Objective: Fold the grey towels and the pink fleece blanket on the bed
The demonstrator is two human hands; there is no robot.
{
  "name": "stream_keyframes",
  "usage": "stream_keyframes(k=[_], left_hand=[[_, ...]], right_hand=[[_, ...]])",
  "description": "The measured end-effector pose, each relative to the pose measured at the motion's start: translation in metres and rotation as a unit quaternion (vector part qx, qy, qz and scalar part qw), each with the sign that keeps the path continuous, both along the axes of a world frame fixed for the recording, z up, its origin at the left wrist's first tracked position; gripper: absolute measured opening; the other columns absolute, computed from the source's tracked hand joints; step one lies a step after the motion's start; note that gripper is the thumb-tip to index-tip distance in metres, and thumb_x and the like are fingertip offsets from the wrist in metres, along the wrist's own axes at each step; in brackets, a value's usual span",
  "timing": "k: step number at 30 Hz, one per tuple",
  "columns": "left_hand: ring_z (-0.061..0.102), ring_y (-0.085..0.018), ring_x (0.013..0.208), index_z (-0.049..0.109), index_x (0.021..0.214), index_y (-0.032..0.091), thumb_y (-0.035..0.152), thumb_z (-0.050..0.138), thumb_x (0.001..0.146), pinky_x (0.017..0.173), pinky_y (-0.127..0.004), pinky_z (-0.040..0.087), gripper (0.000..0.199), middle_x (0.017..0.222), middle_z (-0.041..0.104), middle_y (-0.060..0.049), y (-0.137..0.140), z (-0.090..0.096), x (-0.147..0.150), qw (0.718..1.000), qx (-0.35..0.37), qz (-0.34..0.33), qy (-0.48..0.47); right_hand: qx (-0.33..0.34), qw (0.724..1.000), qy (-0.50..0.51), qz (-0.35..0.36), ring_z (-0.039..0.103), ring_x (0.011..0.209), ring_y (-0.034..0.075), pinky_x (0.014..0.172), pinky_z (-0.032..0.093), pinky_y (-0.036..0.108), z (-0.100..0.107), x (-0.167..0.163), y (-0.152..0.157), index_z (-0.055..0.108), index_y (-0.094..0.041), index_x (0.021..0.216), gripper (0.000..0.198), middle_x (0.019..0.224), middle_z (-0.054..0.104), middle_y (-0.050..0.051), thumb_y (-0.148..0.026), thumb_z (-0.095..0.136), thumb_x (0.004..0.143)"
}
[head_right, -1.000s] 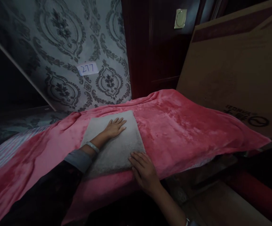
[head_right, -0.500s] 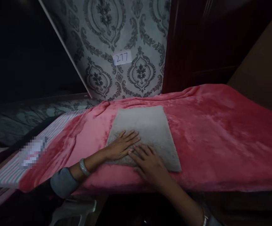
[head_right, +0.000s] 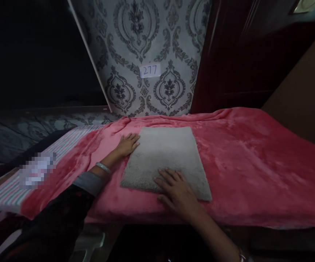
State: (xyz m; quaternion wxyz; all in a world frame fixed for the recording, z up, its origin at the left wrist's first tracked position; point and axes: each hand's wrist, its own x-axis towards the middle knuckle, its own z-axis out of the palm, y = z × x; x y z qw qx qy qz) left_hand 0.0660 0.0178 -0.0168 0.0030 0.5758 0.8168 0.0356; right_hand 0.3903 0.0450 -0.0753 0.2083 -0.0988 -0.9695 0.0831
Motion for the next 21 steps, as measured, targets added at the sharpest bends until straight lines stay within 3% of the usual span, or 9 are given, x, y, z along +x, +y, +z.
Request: stream_keyframes(k=[2,4,6,8,14,21], left_hand=[[0.016,-0.031,0.154,0.040,0.152,0.020,0.040,0.031,0.103,0.122,-0.062,0.012,0.054,0.165,0.026,-0.010,-0.006,0.003,0.009,1.000,0.020,-0.021,-0.009],[0.017,-0.026,0.154,0.040,0.152,0.023,0.040,0.029,0.103,0.124,-0.057,0.014,0.053,0.165,0.027,-0.008,-0.010,0.002,0.023,0.995,0.029,-0.091,-0.039],[0.018,-0.024,0.154,0.038,0.153,0.024,0.043,0.028,0.103,0.124,-0.054,0.015,0.054,0.165,0.027,-0.007,-0.008,-0.002,0.035,0.984,0.024,-0.160,-0.069],[0.018,-0.024,0.154,0.035,0.155,0.026,0.047,0.029,0.103,0.123,-0.055,0.015,0.056,0.165,0.025,-0.007,-0.001,-0.007,0.038,0.980,0.003,-0.183,-0.077],[0.013,-0.026,0.155,0.029,0.157,0.027,0.053,0.032,0.100,0.123,-0.055,0.015,0.063,0.167,0.017,-0.008,0.041,-0.015,0.007,0.994,-0.049,-0.075,-0.059],[0.017,-0.030,0.154,0.032,0.155,0.021,0.053,0.027,0.100,0.120,-0.060,0.019,0.064,0.166,0.021,-0.015,0.084,-0.010,-0.013,0.998,-0.032,-0.012,-0.046]], right_hand=[[-0.010,1.000,0.003,0.002,0.049,0.133,0.030,0.108,0.041,0.057,0.012,-0.008,-0.003,0.060,-0.027,0.138,0.041,0.145,0.054,0.010,-0.033,0.056,0.098],[-0.013,1.000,0.005,0.021,0.050,0.132,0.029,0.111,0.038,0.057,0.023,-0.022,-0.006,0.062,-0.027,0.136,0.038,0.142,0.057,0.010,-0.031,0.053,0.100],[-0.015,0.999,-0.013,0.047,0.046,0.137,0.028,0.115,0.033,0.057,0.030,-0.038,-0.010,0.061,-0.028,0.137,0.038,0.144,0.056,0.009,-0.032,0.053,0.100],[-0.025,0.996,-0.049,0.069,0.040,0.141,0.030,0.116,0.031,0.058,0.031,-0.051,-0.012,0.057,-0.031,0.141,0.042,0.148,0.052,0.008,-0.036,0.055,0.099],[-0.056,0.989,-0.113,0.076,0.029,0.147,0.032,0.118,0.024,0.062,0.023,-0.057,-0.014,0.048,-0.037,0.148,0.055,0.159,0.036,0.003,-0.041,0.062,0.095],[-0.106,0.986,-0.098,0.079,0.026,0.149,0.029,0.121,0.018,0.060,0.028,-0.054,-0.014,0.045,-0.041,0.149,0.057,0.160,0.034,0.000,-0.054,0.059,0.095]])
